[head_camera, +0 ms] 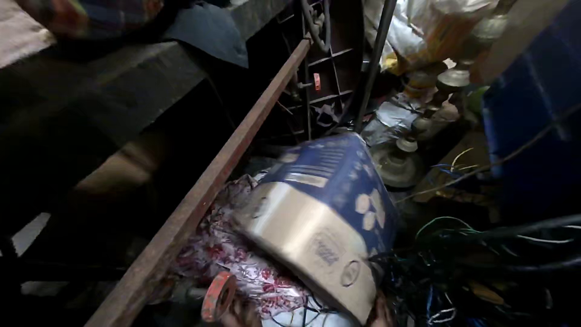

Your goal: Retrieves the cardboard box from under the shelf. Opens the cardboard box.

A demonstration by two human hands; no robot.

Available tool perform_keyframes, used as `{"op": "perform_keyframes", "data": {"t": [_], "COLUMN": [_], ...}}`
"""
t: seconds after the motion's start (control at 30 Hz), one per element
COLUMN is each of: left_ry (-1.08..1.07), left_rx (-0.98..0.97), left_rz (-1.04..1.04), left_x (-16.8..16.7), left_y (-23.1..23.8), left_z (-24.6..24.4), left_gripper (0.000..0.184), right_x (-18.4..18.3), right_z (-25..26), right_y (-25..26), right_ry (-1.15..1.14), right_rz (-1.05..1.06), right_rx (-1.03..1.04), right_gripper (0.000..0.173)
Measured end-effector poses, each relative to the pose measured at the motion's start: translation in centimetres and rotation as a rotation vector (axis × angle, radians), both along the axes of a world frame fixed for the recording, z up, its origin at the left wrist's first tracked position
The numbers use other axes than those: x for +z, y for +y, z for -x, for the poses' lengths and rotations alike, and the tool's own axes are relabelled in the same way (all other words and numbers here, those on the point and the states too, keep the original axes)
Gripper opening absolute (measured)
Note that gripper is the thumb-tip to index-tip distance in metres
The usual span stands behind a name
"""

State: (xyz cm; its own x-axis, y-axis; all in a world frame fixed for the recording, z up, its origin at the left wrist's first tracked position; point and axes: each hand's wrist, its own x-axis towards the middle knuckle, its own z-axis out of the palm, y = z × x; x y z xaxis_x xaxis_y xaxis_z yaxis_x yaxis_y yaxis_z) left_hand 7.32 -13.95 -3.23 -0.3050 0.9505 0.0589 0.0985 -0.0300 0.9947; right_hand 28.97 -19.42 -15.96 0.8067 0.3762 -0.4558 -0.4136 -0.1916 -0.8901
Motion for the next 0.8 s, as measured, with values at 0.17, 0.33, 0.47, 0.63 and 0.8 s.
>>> {"op": "perform_keyframes", "data": {"t": [0.17,0.33,0.47,0.63,0.8], "left_ry": [0.363,0.676,0.793,0.597,0.54], "left_rx": [-0.131,-0.394,-0.431,-0.179,-0.078], "left_rz": [-0.232,-0.305,-0.417,-0.543,-0.507], "left_x": [3.2,7.1,6.6,1.2,-1.3], "left_y": [8.6,16.3,17.0,15.3,13.9], "left_z": [-2.0,-8.8,-13.8,-11.3,-8.2], "left_gripper": [0.094,0.096,0.09,0.102,0.095], "right_x": [-0.7,-0.2,-0.5,-1.3,-3.5], "right_z": [-2.3,-2.4,-2.7,-4.1,-4.0], "right_y": [-2.7,-0.7,-0.5,-1.3,-1.7], "right_ry": [0.329,0.347,0.458,0.575,0.612], "right_rz": [-0.094,-0.07,-0.04,-0.02,-0.043], "right_rx": [0.015,0.061,0.055,0.07,0.07], "right_gripper": [0.059,0.066,0.065,0.062,0.067]}}
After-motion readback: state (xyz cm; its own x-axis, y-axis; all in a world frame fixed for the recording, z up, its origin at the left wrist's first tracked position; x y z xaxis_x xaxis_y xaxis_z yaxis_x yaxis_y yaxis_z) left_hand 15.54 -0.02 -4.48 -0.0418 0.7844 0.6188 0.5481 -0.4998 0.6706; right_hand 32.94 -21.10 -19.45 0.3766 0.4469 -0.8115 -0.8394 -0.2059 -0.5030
